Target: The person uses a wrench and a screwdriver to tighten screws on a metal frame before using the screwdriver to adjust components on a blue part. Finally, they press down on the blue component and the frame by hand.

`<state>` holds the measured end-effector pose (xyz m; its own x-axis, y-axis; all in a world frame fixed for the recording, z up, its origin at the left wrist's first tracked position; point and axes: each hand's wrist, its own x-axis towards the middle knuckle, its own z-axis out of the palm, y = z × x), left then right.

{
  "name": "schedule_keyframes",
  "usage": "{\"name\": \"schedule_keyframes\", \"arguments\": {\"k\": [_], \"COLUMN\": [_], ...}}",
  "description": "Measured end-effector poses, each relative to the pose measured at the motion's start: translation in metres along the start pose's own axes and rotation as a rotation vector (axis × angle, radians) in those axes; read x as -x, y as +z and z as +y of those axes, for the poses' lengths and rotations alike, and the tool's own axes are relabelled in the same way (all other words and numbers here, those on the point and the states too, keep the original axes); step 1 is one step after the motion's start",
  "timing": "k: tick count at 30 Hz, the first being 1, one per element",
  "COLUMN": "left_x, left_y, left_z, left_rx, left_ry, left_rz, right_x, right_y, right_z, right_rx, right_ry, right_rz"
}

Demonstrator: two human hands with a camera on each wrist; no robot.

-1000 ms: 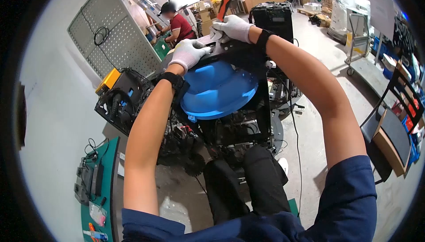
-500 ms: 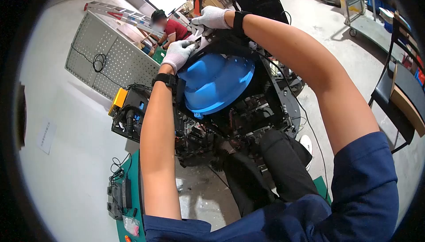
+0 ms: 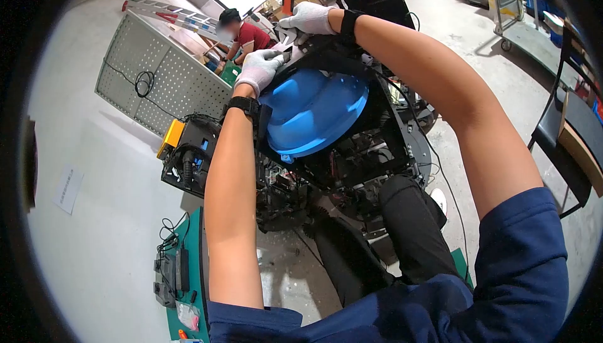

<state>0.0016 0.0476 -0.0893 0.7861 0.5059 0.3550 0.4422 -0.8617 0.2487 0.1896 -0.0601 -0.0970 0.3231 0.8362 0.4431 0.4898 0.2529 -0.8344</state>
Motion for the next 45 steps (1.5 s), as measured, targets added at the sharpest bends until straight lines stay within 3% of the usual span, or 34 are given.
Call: {"name": "schedule_keyframes", "arguments": {"k": [1, 3, 6, 10, 12, 16, 21, 24, 31, 35, 40, 43, 45], "left_x": [-0.005, -0.007, -0.005, 0.001, 0.003, 0.005, -0.002, -0.007, 0.003, 0.0, -0.003, -0.003, 0.002], "left_y": [0.003, 0.006, 0.006, 0.003, 0.002, -0.005, 0.001, 0.003, -0.004, -0.001, 0.0, 0.002, -0.003], "left_z": [-0.007, -0.016, -0.019, -0.005, 0.003, 0.005, -0.011, -0.017, 0.006, -0.001, -0.012, -0.019, -0.005], "left_rx": [0.001, 0.082, 0.186, 0.155, 0.022, 0.059, 0.232, 0.207, 0.116, 0.188, 0.289, 0.459, 0.333], "left_ry": [-0.001, 0.238, 0.266, 0.117, -0.051, -0.041, 0.239, 0.281, -0.052, 0.0, 0.246, 0.192, 0.083], "left_rz": [0.003, 0.032, 0.006, 0.055, 0.037, -0.052, -0.086, -0.037, -0.064, -0.063, -0.069, -0.021, 0.002], "right_x": [0.0, 0.002, 0.007, -0.002, -0.006, -0.002, 0.013, 0.008, 0.008, 0.005, 0.007, 0.008, 0.008], "right_y": [0.0, 0.002, 0.001, -0.001, -0.001, 0.0, 0.001, 0.0, 0.0, 0.0, 0.0, 0.0, -0.001], "right_z": [0.0, -0.002, -0.007, 0.001, 0.005, 0.001, -0.012, -0.007, -0.005, -0.002, -0.005, -0.005, -0.005], "right_rx": [0.002, -0.067, -0.033, 0.071, 0.089, -0.027, -0.022, -0.047, -0.07, -0.036, -0.046, -0.111, -0.068], "right_ry": [-0.002, 0.0, 0.002, -0.009, -0.038, -0.027, 0.022, -0.017, -0.025, -0.034, -0.028, -0.031, -0.036], "right_rz": [-0.002, -0.011, -0.002, 0.016, 0.006, -0.029, 0.002, -0.024, -0.028, -0.025, -0.013, -0.045, -0.036]}}
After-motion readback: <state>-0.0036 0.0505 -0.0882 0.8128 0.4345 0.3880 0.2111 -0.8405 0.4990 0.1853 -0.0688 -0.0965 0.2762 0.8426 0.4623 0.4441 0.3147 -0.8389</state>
